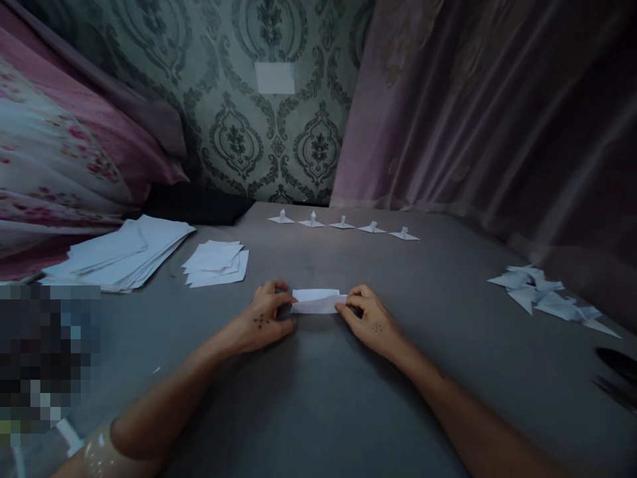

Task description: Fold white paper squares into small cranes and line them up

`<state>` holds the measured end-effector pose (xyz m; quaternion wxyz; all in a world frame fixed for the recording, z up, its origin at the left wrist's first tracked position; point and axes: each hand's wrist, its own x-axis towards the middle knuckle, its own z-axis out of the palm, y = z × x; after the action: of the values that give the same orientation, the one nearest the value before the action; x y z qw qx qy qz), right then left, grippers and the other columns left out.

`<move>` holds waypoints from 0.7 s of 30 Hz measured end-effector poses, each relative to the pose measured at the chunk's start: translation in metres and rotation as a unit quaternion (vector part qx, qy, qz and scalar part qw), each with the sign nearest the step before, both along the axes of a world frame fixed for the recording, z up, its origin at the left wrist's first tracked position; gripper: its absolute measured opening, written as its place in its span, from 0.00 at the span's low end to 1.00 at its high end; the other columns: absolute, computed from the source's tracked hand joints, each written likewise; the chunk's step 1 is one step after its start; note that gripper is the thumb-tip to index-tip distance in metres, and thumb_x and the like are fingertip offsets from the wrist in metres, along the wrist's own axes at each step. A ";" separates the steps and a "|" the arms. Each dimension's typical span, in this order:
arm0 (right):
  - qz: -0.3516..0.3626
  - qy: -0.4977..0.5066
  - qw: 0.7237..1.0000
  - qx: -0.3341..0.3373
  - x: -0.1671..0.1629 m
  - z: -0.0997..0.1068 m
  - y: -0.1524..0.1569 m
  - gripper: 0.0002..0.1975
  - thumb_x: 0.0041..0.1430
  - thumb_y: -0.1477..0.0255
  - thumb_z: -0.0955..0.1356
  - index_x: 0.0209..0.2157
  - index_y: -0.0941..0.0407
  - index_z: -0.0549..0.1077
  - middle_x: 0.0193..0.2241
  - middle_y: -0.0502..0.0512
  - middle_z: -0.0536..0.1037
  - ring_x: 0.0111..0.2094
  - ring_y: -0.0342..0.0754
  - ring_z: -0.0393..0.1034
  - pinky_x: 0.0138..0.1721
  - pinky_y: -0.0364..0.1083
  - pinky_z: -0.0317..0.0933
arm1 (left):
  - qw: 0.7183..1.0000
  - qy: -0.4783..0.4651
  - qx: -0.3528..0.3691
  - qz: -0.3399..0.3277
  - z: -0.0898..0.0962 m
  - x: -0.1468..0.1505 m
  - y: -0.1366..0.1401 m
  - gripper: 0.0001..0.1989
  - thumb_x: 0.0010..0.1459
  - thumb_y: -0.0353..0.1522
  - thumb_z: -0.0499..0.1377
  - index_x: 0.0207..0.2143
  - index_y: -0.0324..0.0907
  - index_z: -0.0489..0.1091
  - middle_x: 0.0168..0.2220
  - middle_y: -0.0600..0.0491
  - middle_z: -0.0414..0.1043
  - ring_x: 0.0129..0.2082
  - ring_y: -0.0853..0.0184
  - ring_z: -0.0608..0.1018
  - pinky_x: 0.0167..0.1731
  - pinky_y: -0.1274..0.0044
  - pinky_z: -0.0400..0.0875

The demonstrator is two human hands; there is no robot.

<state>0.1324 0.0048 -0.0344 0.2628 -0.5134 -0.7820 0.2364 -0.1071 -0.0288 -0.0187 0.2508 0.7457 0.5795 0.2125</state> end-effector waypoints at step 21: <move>-0.056 -0.077 0.995 0.027 -0.011 0.005 0.003 0.12 0.58 0.67 0.66 0.23 0.56 0.66 0.30 0.52 0.68 0.28 0.43 0.64 0.31 0.44 0.56 | 0.989 0.047 0.113 0.079 -0.018 0.014 0.009 0.12 0.56 0.37 0.55 0.25 0.38 0.69 0.36 0.46 0.67 0.38 0.59 0.70 0.41 0.65 0.67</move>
<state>0.1213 0.0077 -0.0291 0.2289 -0.5660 -0.7757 0.1598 -0.0935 -0.0196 -0.0365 0.1199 0.7305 0.6197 0.2606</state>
